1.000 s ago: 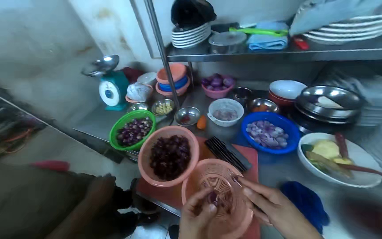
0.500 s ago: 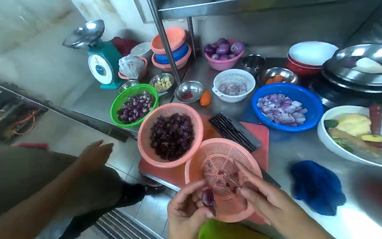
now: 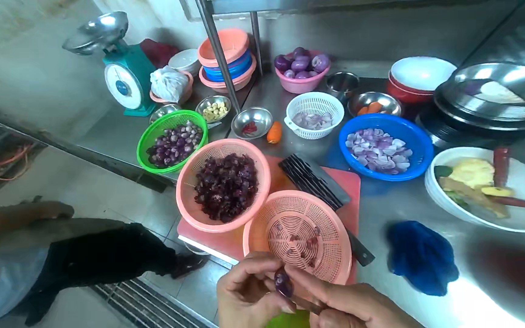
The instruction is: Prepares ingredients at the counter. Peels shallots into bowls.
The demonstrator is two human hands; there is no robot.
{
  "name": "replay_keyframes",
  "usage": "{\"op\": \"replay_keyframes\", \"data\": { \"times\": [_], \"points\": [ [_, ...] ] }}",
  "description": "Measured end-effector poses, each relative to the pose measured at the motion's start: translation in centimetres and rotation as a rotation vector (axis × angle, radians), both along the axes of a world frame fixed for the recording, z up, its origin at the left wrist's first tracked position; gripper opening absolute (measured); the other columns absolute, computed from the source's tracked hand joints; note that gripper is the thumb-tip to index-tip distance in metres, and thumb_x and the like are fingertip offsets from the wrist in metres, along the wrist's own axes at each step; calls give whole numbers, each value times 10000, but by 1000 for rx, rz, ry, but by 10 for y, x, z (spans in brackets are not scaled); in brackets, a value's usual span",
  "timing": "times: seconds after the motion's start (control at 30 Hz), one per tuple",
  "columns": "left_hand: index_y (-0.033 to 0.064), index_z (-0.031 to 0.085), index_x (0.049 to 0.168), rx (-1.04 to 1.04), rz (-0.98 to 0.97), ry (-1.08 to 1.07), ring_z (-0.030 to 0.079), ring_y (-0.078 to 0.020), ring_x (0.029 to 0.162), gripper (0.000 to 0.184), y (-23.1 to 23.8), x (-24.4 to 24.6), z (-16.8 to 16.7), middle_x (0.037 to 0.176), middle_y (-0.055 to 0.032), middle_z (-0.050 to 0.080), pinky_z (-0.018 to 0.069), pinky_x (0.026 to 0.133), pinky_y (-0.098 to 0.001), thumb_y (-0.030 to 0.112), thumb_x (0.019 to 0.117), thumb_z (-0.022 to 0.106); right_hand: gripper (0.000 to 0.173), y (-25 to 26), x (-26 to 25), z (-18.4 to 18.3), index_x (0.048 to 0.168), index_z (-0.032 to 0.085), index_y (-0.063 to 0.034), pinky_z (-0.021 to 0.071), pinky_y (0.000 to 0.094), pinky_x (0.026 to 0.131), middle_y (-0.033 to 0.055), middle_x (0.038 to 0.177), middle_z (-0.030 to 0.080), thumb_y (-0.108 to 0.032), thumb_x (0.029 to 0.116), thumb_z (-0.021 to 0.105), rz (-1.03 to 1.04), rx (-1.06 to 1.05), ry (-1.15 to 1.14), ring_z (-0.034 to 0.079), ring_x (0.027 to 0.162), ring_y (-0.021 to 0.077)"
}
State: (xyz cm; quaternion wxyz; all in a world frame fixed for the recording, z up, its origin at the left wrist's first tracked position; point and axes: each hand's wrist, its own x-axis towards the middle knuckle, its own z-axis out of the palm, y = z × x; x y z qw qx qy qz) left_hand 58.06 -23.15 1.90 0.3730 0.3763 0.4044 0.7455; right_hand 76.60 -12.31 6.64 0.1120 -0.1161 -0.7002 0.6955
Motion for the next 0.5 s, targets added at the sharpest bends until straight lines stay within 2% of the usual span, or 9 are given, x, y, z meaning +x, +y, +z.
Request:
{"op": "replay_keyframes", "data": {
  "times": [0.17,0.3,0.5],
  "points": [
    [137,775,1105,-37,56,-17,716,-48,909,301,1,6,0,1066,-2,753,605,759,-192,185,819,855,396,-13,-1,-7,1461,549,-6,534,291,703,160,948,708,-130,1100,444,-140,117,13,616,728,152],
    [162,781,1103,-75,67,-16,721,-48,902,304,1,11,1,1079,7,756,610,760,-197,173,810,860,370,-19,-1,-14,1415,593,3,501,250,660,142,894,682,-124,1093,463,-242,81,37,574,694,115],
    [150,778,1168,-160,-13,-49,725,-57,865,289,2,10,-4,1039,-17,774,611,779,-232,187,882,792,375,-17,-1,-17,1425,574,11,464,200,594,71,873,661,-102,1087,458,-303,-48,26,535,651,48]
  ]
}}
